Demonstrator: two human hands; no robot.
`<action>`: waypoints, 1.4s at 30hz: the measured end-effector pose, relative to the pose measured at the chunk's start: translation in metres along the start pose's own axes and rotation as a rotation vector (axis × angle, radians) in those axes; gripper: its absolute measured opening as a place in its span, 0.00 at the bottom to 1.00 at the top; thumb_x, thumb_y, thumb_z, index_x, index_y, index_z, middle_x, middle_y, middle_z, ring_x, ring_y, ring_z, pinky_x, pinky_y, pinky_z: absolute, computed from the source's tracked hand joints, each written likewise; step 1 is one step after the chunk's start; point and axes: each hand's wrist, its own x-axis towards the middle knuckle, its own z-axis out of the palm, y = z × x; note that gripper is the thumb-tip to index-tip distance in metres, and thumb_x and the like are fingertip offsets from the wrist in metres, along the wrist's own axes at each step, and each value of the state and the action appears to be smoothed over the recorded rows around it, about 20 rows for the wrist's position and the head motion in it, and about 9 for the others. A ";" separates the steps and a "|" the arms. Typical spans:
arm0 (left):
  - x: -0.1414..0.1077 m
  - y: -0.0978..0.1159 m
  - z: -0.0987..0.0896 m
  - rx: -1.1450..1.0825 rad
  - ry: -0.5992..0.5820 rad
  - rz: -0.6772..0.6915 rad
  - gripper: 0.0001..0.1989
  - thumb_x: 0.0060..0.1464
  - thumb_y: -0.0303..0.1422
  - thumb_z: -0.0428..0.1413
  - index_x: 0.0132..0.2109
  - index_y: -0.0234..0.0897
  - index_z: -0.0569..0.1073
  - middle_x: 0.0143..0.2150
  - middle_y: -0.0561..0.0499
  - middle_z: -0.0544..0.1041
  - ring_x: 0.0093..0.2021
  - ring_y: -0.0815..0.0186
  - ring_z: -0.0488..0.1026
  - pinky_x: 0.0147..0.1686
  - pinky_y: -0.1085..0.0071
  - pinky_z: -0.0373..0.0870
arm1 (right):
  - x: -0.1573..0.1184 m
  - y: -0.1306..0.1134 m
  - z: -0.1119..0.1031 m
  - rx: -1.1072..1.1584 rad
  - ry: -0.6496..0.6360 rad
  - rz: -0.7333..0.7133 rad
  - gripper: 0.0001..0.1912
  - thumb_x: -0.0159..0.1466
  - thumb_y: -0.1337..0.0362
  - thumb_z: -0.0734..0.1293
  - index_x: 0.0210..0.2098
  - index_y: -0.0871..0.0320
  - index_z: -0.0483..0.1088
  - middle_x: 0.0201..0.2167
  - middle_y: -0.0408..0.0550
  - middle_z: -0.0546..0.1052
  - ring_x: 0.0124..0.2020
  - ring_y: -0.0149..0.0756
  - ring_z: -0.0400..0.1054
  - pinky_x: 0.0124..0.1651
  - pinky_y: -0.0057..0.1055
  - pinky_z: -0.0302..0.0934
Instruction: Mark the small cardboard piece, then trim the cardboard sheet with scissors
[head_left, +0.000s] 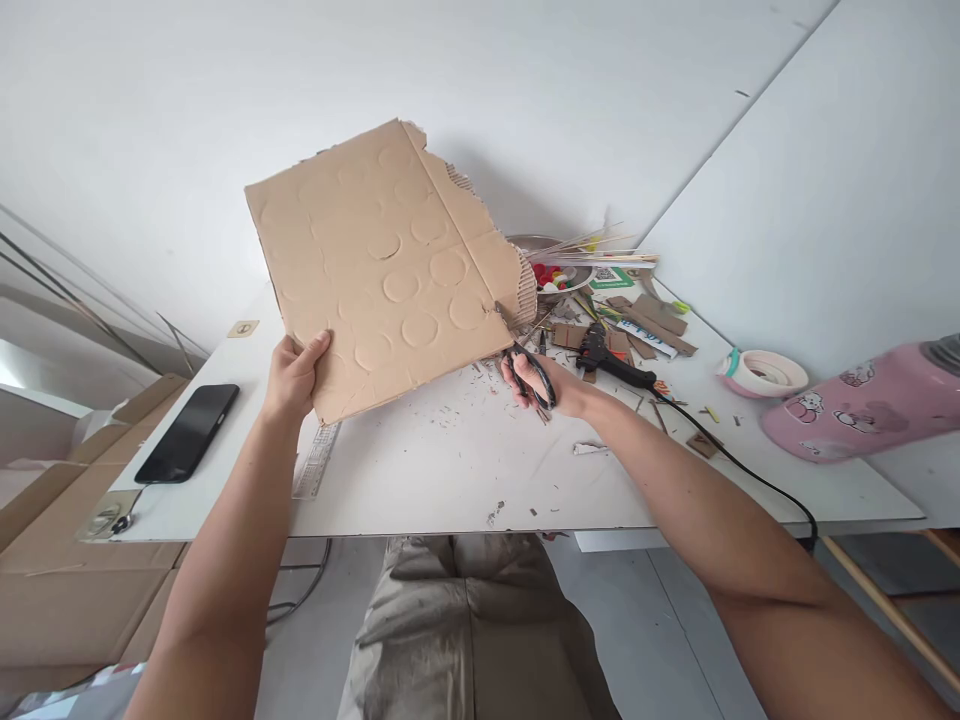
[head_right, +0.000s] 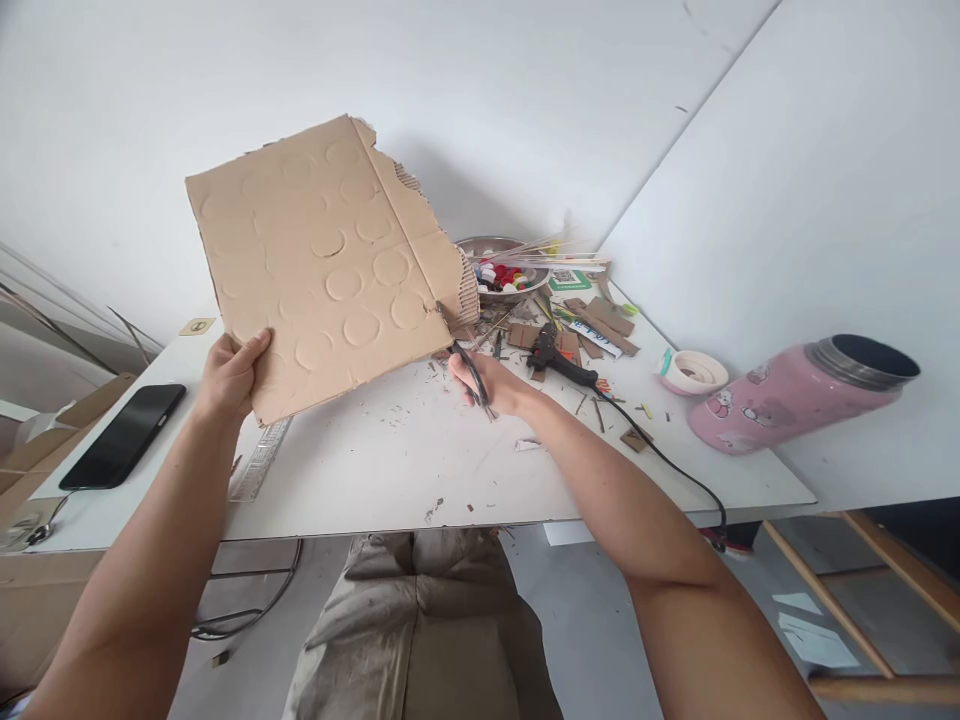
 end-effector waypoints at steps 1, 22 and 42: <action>0.000 -0.002 0.000 0.001 0.002 0.007 0.27 0.36 0.52 0.78 0.38 0.39 0.82 0.40 0.43 0.88 0.59 0.41 0.86 0.56 0.52 0.88 | 0.001 0.000 0.002 0.002 0.021 -0.003 0.48 0.47 0.10 0.63 0.29 0.50 0.59 0.22 0.34 0.59 0.20 0.29 0.58 0.20 0.30 0.50; 0.003 -0.005 -0.006 0.012 0.043 -0.024 0.29 0.38 0.53 0.78 0.40 0.38 0.80 0.43 0.39 0.88 0.57 0.39 0.86 0.55 0.50 0.88 | 0.000 0.001 0.006 -0.035 0.135 -0.044 0.47 0.48 0.10 0.64 0.26 0.50 0.59 0.17 0.36 0.62 0.16 0.29 0.57 0.22 0.33 0.54; 0.002 -0.006 -0.006 -0.030 0.076 0.018 0.31 0.37 0.50 0.78 0.46 0.41 0.81 0.49 0.39 0.89 0.65 0.41 0.83 0.62 0.52 0.85 | 0.001 -0.005 0.009 -0.235 0.251 -0.044 0.41 0.57 0.16 0.64 0.27 0.49 0.59 0.15 0.40 0.64 0.19 0.36 0.61 0.25 0.35 0.50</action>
